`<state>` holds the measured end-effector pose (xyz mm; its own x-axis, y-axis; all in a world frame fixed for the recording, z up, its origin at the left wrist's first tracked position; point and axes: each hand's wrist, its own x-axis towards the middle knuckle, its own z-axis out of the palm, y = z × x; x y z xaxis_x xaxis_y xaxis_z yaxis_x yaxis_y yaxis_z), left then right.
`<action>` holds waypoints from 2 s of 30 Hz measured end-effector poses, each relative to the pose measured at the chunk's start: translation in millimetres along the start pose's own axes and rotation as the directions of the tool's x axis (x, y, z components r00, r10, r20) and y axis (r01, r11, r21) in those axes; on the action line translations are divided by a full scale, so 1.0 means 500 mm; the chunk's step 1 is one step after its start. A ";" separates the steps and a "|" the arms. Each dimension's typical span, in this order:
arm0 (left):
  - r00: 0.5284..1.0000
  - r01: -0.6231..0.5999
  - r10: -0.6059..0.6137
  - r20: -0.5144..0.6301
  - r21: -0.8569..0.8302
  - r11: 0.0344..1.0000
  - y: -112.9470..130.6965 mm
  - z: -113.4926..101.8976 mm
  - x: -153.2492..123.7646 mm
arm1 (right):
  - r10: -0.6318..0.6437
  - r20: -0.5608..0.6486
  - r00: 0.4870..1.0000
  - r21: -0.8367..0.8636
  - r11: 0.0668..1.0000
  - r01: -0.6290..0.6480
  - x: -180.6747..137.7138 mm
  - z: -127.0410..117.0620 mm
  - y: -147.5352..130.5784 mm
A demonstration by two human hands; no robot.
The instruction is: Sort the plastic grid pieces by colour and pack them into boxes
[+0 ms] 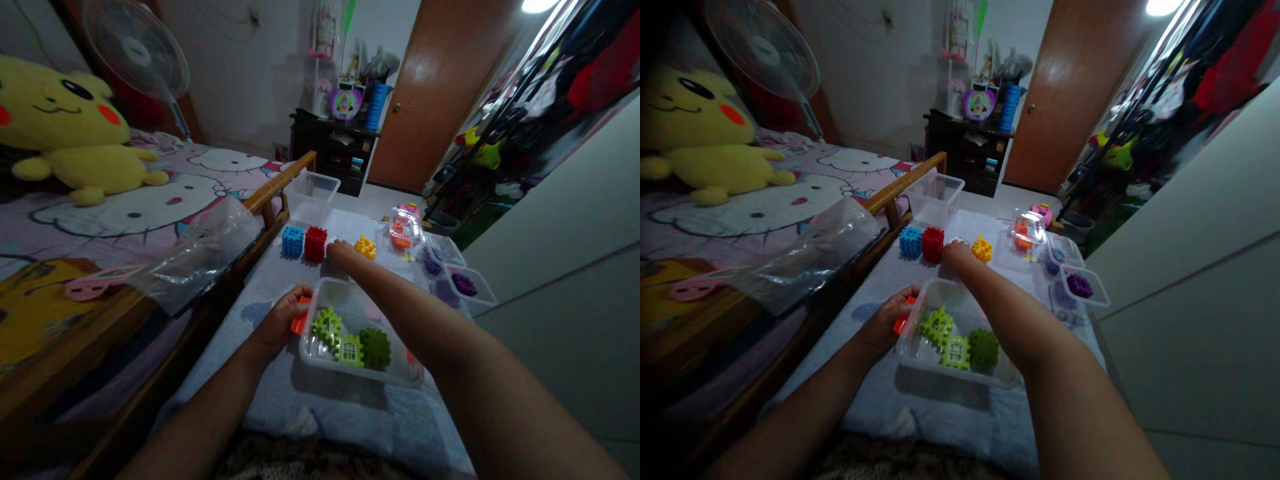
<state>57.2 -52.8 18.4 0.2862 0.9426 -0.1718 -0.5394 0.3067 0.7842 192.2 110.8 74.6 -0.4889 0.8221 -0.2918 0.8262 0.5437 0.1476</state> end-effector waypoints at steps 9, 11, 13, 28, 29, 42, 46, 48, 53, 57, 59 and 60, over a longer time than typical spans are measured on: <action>1.000 -0.010 0.010 0.010 -0.013 1.000 0.001 0.001 -0.001 | 0.009 0.025 1.000 -0.040 0.999 -0.008 0.017 0.011 -0.004; 1.000 -0.010 0.010 0.011 -0.016 1.000 0.001 0.001 -0.002 | 0.000 0.051 0.999 -0.035 0.999 0.002 0.017 0.010 -0.005; 1.000 -0.008 0.008 0.010 -0.013 1.000 -0.001 0.001 -0.002 | -0.009 0.084 0.996 -0.031 0.999 0.012 0.019 0.010 -0.006; 1.000 -0.009 0.009 0.014 -0.010 1.000 -0.005 -0.005 -0.001 | -0.105 0.152 0.983 -0.050 0.992 0.113 0.029 0.019 -0.009; 1.000 -0.009 0.009 0.013 -0.008 1.000 -0.004 -0.005 0.000 | -0.113 0.157 0.981 -0.050 0.991 0.122 0.030 0.019 -0.010; 1.000 0.001 -0.001 -0.009 0.002 1.000 0.001 0.002 -0.002 | -0.131 0.159 0.978 -0.032 0.990 0.138 0.027 0.023 -0.012; 1.000 -0.001 0.001 0.000 -0.001 1.000 0.001 0.002 -0.001 | -0.125 0.164 0.978 -0.038 0.990 0.133 0.025 0.026 -0.014; 1.000 -0.003 0.003 -0.004 0.000 1.000 0.000 0.001 -0.002 | -0.125 0.171 0.977 -0.046 0.990 0.134 0.020 0.021 -0.017; 1.000 -0.011 0.011 0.002 0.005 1.000 -0.004 -0.005 0.001 | -0.130 0.211 0.969 -0.082 0.985 0.150 -0.008 -0.025 -0.027; 1.000 -0.029 0.029 0.011 0.020 0.999 -0.005 -0.007 0.006 | -0.137 0.207 0.969 -0.106 0.981 0.161 -0.052 -0.101 -0.033; 0.999 -0.032 0.031 0.020 0.028 0.999 -0.004 -0.005 0.007 | -0.150 0.149 0.977 -0.121 0.978 0.168 -0.086 -0.144 -0.030; 0.999 -0.032 0.031 0.024 0.029 0.999 -0.003 -0.004 0.006 | -0.173 0.095 0.980 -0.123 0.975 0.184 -0.106 -0.165 -0.028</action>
<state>57.3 -50.0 15.3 0.2884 0.9482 -0.1332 -0.5246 0.2728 0.8065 183.6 73.5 166.1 -0.5959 0.6957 -0.4011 0.6812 0.7025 0.2063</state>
